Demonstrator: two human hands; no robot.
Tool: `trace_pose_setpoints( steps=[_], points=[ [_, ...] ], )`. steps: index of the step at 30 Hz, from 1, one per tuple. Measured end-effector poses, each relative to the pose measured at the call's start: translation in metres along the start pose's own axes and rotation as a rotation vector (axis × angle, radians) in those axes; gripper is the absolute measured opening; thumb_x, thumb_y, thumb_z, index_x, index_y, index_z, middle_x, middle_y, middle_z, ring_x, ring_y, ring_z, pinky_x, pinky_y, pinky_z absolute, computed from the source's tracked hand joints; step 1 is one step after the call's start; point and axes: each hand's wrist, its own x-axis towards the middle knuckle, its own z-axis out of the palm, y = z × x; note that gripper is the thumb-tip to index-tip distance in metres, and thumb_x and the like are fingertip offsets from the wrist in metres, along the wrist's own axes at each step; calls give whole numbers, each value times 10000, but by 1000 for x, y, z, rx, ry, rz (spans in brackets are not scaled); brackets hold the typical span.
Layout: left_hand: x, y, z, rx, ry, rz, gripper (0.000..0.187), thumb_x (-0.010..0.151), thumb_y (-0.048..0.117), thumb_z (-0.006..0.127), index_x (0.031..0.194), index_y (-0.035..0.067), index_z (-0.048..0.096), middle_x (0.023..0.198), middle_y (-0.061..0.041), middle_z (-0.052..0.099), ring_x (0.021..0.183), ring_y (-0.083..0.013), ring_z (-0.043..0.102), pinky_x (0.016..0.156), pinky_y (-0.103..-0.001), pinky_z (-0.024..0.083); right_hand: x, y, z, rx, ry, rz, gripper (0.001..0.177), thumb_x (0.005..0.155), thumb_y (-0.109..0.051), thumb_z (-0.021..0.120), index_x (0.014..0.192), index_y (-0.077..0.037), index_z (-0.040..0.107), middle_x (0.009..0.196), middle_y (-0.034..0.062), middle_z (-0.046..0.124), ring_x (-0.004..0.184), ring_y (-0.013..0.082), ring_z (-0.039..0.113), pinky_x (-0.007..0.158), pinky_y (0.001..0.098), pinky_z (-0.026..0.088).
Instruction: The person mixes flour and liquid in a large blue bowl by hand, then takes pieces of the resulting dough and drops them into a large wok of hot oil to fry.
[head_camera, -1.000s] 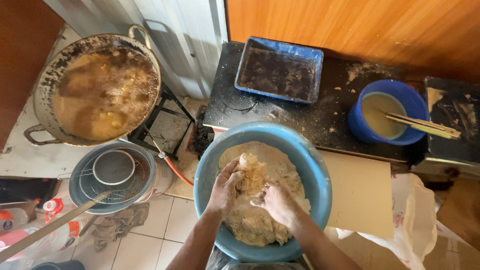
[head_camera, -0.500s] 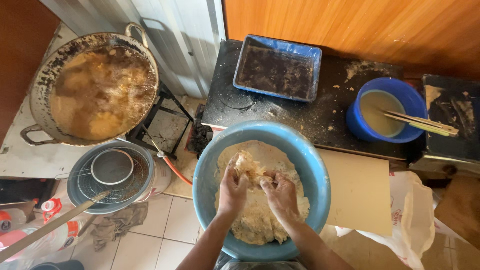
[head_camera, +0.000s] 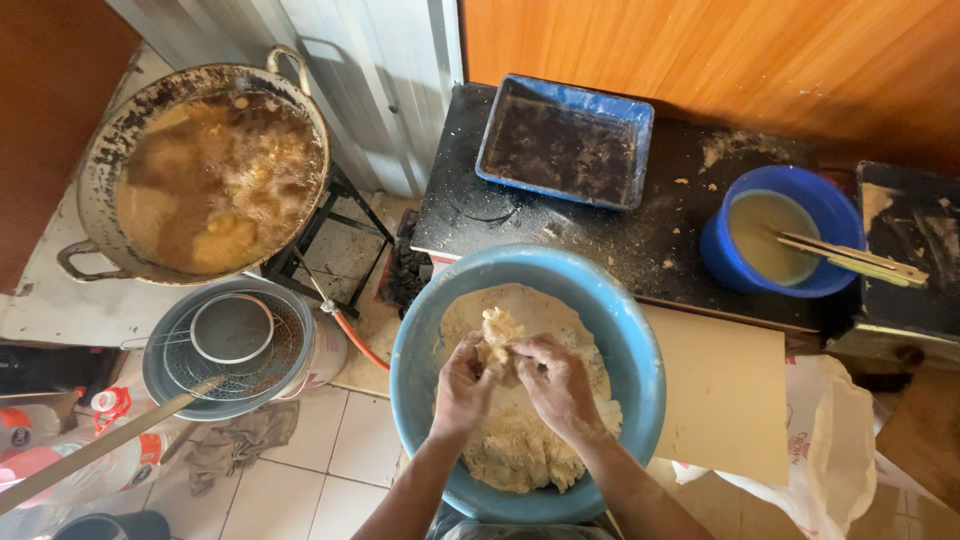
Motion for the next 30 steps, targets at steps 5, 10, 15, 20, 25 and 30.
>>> trace_pose_setpoints(
  steps=[5,10,15,20,25,30],
  points=[
    [-3,-11,-12,-419,-2,-84,371,1005,82,569,1368,2,571,1028,-92,715,834,-144,683,770,-333,585,-6,-11,-4,52,33,256,221,915,-74,679,1131,-104,719,1159,70,749,877,183,733,743,312,633],
    [-4,-12,-12,-466,-44,-57,379,1058,78,572,1427,-12,568,1064,-84,678,880,-130,631,834,-346,590,-9,-4,5,-11,121,20,284,869,-104,769,1148,-82,716,1107,104,736,950,190,729,768,322,617],
    [-7,3,-4,-401,-93,-8,541,986,10,513,1508,53,376,1334,-106,621,1167,-174,638,968,-354,562,-5,-15,10,-132,158,-154,325,796,-71,804,1115,-59,742,1103,109,723,968,215,715,816,324,638],
    [-4,10,-11,-358,-147,140,681,979,-50,485,1604,56,236,1478,-137,521,1338,-191,558,1137,-353,456,0,-41,2,-178,192,-254,301,784,-56,834,1072,-85,750,1073,84,743,984,268,706,819,369,588],
    [-10,32,-36,42,-40,208,795,897,-92,558,1619,44,256,1477,-152,557,1330,-219,554,1121,-353,434,10,-54,7,-105,167,-356,447,710,-40,830,1132,-77,687,1058,109,735,984,311,692,831,392,574],
    [-3,63,-68,248,-10,185,873,862,-30,653,1611,111,227,1350,-153,669,1121,-199,726,964,-320,568,30,-61,39,-192,153,-350,429,671,-7,840,1069,-70,695,973,102,740,916,302,690,787,399,571]
  ],
)
